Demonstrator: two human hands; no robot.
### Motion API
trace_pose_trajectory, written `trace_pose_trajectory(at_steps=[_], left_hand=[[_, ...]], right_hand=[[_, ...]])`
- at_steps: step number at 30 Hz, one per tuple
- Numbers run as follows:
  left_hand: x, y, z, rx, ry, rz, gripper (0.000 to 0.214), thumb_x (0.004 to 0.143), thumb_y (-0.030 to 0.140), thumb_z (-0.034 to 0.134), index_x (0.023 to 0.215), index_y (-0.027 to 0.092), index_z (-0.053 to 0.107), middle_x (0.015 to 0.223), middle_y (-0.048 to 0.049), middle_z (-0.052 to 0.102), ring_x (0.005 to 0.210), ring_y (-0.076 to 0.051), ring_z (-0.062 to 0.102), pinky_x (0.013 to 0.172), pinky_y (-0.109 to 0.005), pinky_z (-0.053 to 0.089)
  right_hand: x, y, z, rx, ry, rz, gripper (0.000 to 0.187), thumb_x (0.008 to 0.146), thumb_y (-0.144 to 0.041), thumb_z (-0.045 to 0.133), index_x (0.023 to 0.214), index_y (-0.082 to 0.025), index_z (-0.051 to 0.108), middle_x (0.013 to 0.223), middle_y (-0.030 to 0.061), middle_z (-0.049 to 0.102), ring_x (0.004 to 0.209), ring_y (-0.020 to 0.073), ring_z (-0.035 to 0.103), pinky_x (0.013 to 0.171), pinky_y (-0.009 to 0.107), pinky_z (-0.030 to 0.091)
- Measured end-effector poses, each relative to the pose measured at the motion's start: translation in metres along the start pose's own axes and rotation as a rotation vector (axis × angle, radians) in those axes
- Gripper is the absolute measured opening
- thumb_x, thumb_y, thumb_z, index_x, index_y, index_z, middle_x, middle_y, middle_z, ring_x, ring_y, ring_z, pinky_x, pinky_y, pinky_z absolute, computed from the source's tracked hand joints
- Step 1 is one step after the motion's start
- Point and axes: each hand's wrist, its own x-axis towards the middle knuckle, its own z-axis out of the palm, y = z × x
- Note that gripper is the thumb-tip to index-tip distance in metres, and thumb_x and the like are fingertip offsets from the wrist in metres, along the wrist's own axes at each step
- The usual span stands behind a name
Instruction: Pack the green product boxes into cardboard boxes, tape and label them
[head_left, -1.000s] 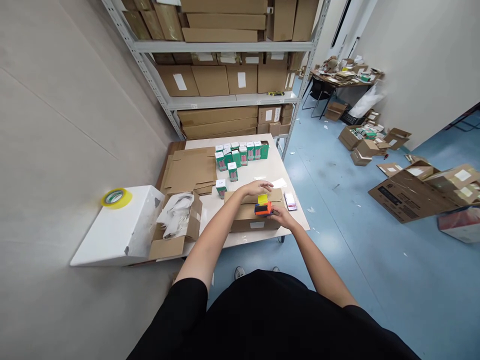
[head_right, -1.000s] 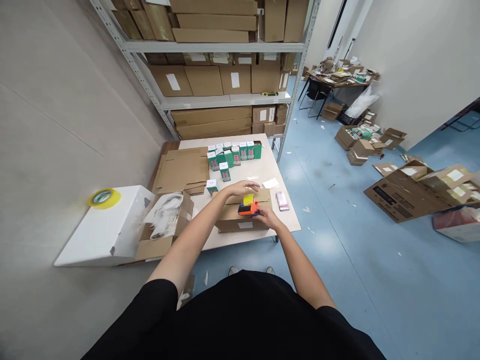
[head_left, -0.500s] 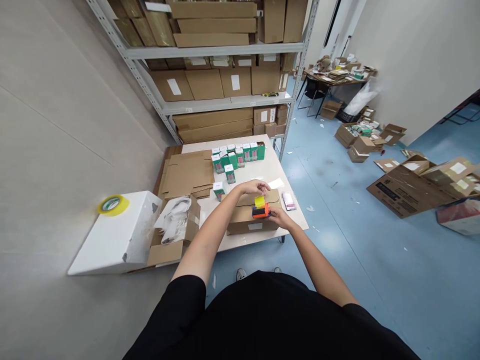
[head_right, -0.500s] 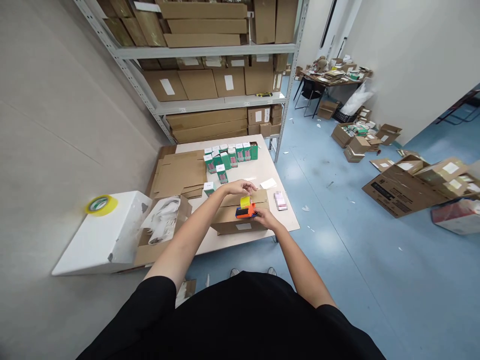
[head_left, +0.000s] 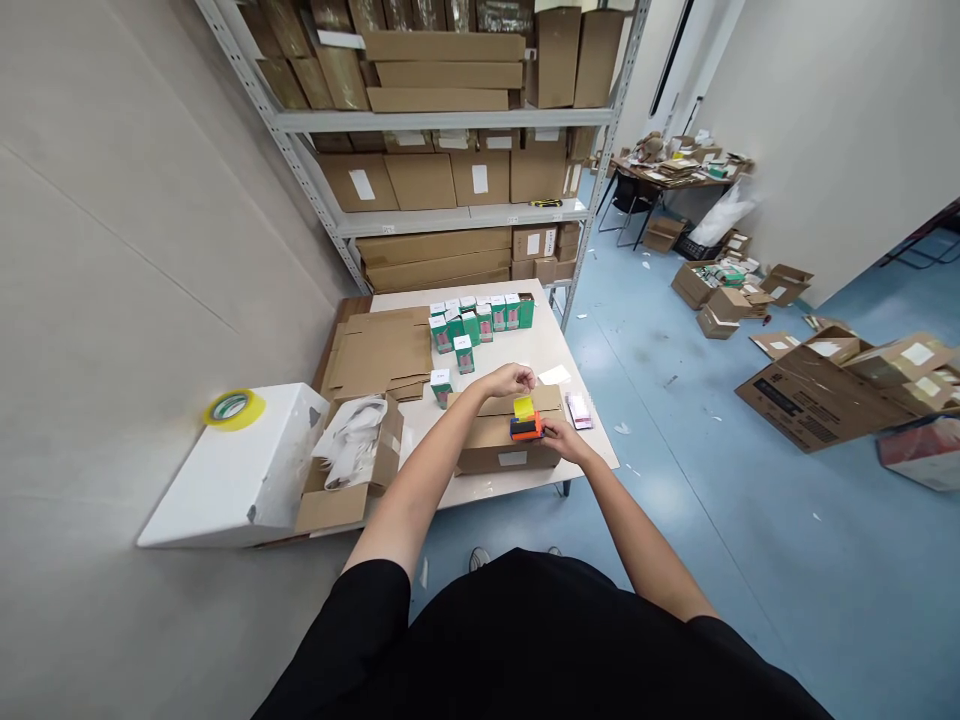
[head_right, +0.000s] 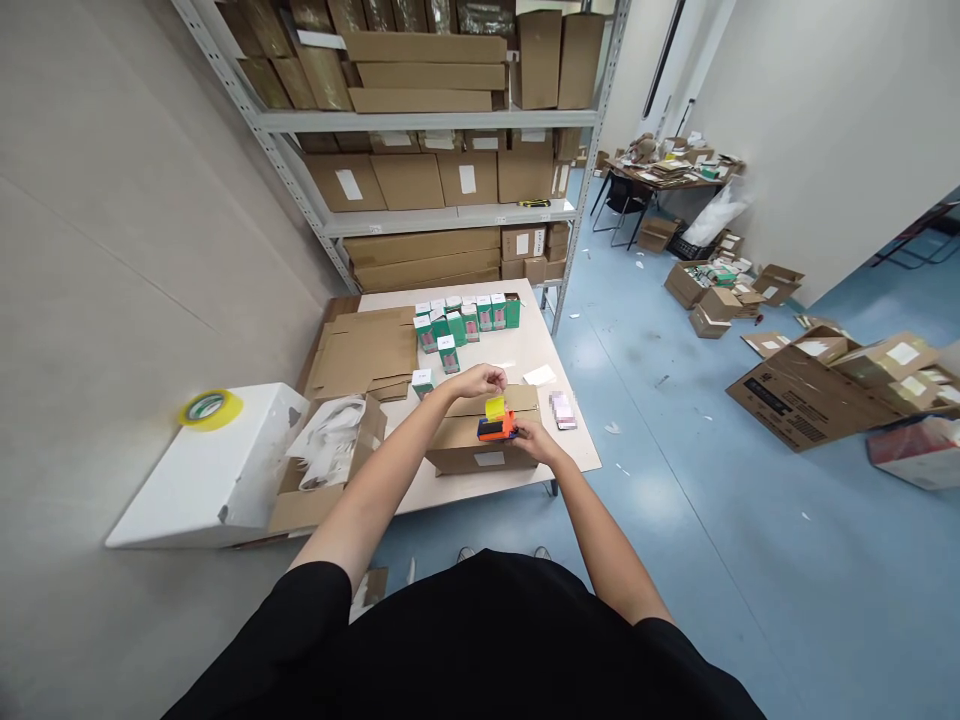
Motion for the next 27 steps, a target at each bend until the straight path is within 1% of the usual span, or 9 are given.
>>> trace_pose_trajectory(at_steps=[4, 8, 10, 13, 16, 18, 21, 24, 27], left_hand=[[-0.009, 0.006, 0.002, 0.079, 0.046, 0.033, 0.009, 0.073, 0.012, 0.066, 0.082, 0.015, 0.067, 0.078, -0.0015, 0.069, 0.075, -0.014, 0.064, 0.073, -0.026, 0.050], [-0.014, 0.014, 0.002, 0.217, 0.070, 0.047, 0.017, 0.076, 0.006, 0.056, 0.084, 0.015, 0.068, 0.078, -0.0008, 0.069, 0.073, -0.013, 0.063, 0.071, -0.023, 0.049], [-0.016, 0.017, 0.002, 0.280, 0.084, 0.050, 0.020, 0.076, 0.004, 0.054, 0.083, 0.015, 0.069, 0.079, -0.0011, 0.069, 0.074, -0.013, 0.064, 0.070, -0.023, 0.049], [-0.016, 0.017, 0.002, 0.326, 0.088, 0.049, 0.021, 0.077, 0.004, 0.055, 0.086, 0.015, 0.071, 0.082, -0.0020, 0.071, 0.076, -0.013, 0.064, 0.072, -0.023, 0.050], [-0.016, 0.012, 0.003, 0.294, 0.081, 0.063, 0.025, 0.078, 0.008, 0.059, 0.097, 0.014, 0.075, 0.087, -0.0030, 0.073, 0.078, -0.014, 0.065, 0.074, -0.024, 0.052], [-0.015, 0.008, 0.004, 0.278, 0.089, 0.076, 0.030, 0.077, 0.009, 0.062, 0.102, 0.014, 0.076, 0.090, -0.0035, 0.073, 0.080, -0.014, 0.065, 0.075, -0.024, 0.052], [-0.013, 0.004, 0.005, 0.283, 0.109, 0.086, 0.032, 0.074, 0.009, 0.062, 0.102, 0.014, 0.077, 0.089, -0.0038, 0.073, 0.079, -0.014, 0.065, 0.074, -0.024, 0.052], [-0.012, 0.005, 0.005, 0.286, 0.116, 0.081, 0.036, 0.075, 0.010, 0.063, 0.108, 0.014, 0.078, 0.088, -0.0041, 0.074, 0.080, -0.015, 0.066, 0.075, -0.025, 0.052], [-0.012, 0.009, 0.005, 0.304, 0.128, 0.066, 0.045, 0.074, 0.009, 0.065, 0.117, 0.016, 0.077, 0.097, -0.0056, 0.077, 0.081, -0.015, 0.066, 0.076, -0.025, 0.052]], right_hand=[[-0.001, 0.002, -0.002, -0.003, 0.010, 0.002, 0.027, 0.084, -0.038, 0.078, 0.107, -0.023, 0.078, 0.115, 0.0066, 0.077, 0.112, 0.0286, 0.067, 0.106, 0.045, 0.049], [0.000, 0.003, -0.003, -0.015, 0.002, 0.008, 0.028, 0.085, -0.038, 0.078, 0.108, -0.024, 0.078, 0.113, 0.0056, 0.077, 0.111, 0.0284, 0.067, 0.105, 0.044, 0.050], [0.001, 0.002, -0.004, -0.025, -0.001, 0.012, 0.028, 0.085, -0.038, 0.077, 0.109, -0.025, 0.078, 0.113, 0.0051, 0.077, 0.112, 0.0285, 0.067, 0.106, 0.044, 0.049], [0.002, 0.000, -0.004, -0.017, 0.002, 0.019, 0.029, 0.083, -0.038, 0.077, 0.109, -0.025, 0.079, 0.115, 0.0053, 0.077, 0.113, 0.0289, 0.066, 0.108, 0.045, 0.048], [0.001, -0.002, -0.004, -0.001, 0.002, 0.029, 0.031, 0.082, -0.039, 0.078, 0.110, -0.024, 0.079, 0.117, 0.0062, 0.077, 0.115, 0.0295, 0.066, 0.109, 0.046, 0.048], [0.000, -0.002, -0.003, 0.000, -0.001, 0.040, 0.033, 0.083, -0.040, 0.078, 0.111, -0.023, 0.079, 0.117, 0.0066, 0.077, 0.115, 0.0296, 0.066, 0.109, 0.047, 0.048], [-0.001, 0.000, -0.003, 0.000, -0.001, 0.044, 0.033, 0.083, -0.040, 0.078, 0.112, -0.023, 0.079, 0.119, 0.0066, 0.076, 0.115, 0.0295, 0.066, 0.110, 0.047, 0.048], [-0.001, 0.003, -0.003, -0.002, -0.001, 0.050, 0.034, 0.083, -0.041, 0.079, 0.112, -0.023, 0.079, 0.119, 0.0065, 0.077, 0.115, 0.0300, 0.067, 0.110, 0.048, 0.048], [-0.001, 0.004, -0.003, 0.005, -0.005, 0.057, 0.034, 0.082, -0.041, 0.080, 0.112, -0.024, 0.079, 0.118, 0.0062, 0.077, 0.116, 0.0302, 0.066, 0.110, 0.048, 0.048]])
